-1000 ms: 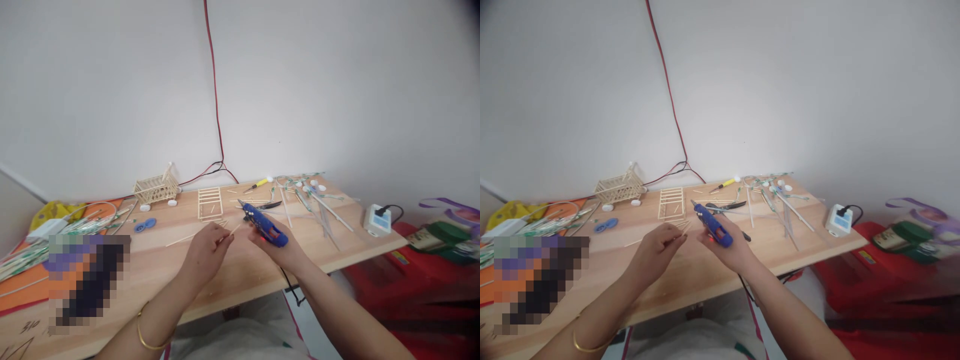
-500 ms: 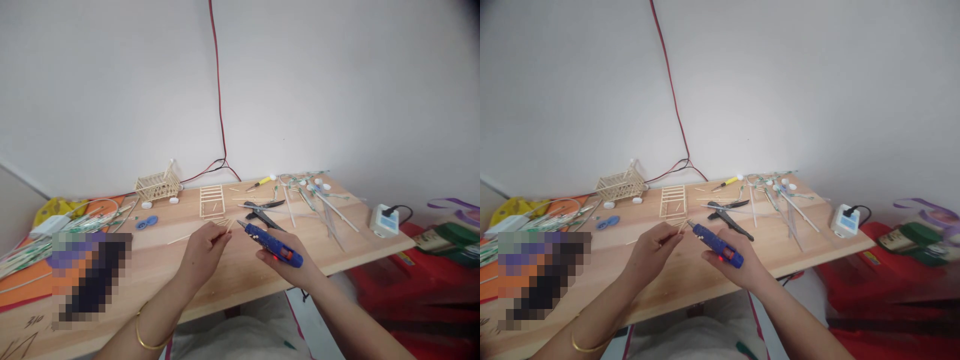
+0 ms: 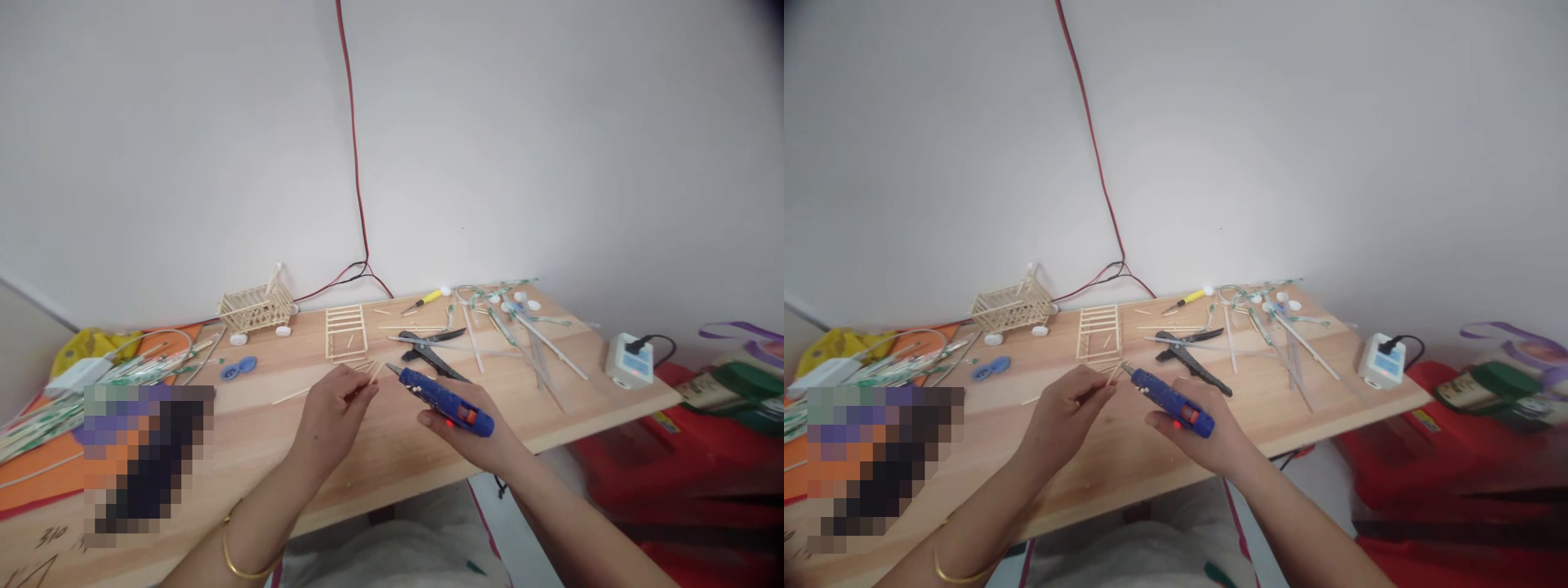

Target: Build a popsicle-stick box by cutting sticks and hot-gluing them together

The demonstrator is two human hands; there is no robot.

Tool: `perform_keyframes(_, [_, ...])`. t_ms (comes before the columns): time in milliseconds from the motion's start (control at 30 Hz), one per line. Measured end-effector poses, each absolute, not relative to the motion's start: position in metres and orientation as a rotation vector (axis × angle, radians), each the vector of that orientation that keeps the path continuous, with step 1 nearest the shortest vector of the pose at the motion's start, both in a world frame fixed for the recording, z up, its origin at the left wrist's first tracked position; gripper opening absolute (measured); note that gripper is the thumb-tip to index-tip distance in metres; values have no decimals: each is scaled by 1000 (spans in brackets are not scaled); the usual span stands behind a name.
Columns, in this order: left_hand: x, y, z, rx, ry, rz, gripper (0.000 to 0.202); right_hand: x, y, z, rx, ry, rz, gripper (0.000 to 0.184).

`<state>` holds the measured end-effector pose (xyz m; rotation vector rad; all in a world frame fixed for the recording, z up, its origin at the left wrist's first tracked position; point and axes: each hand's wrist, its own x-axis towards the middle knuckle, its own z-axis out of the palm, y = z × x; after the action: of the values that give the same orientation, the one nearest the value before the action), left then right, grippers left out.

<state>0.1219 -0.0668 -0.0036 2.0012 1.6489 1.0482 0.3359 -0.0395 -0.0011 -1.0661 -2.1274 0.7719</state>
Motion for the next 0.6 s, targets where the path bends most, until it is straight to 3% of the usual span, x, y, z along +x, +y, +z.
perform_keyframes(400, [122, -65, 5, 1893, 1550, 1111, 20, 335, -35, -8, -1081, -2137, 768, 19])
perform_keyframes(600, [115, -58, 5, 1390, 1413, 1114, 23, 337, -36, -7, -1072, -2146, 729, 22])
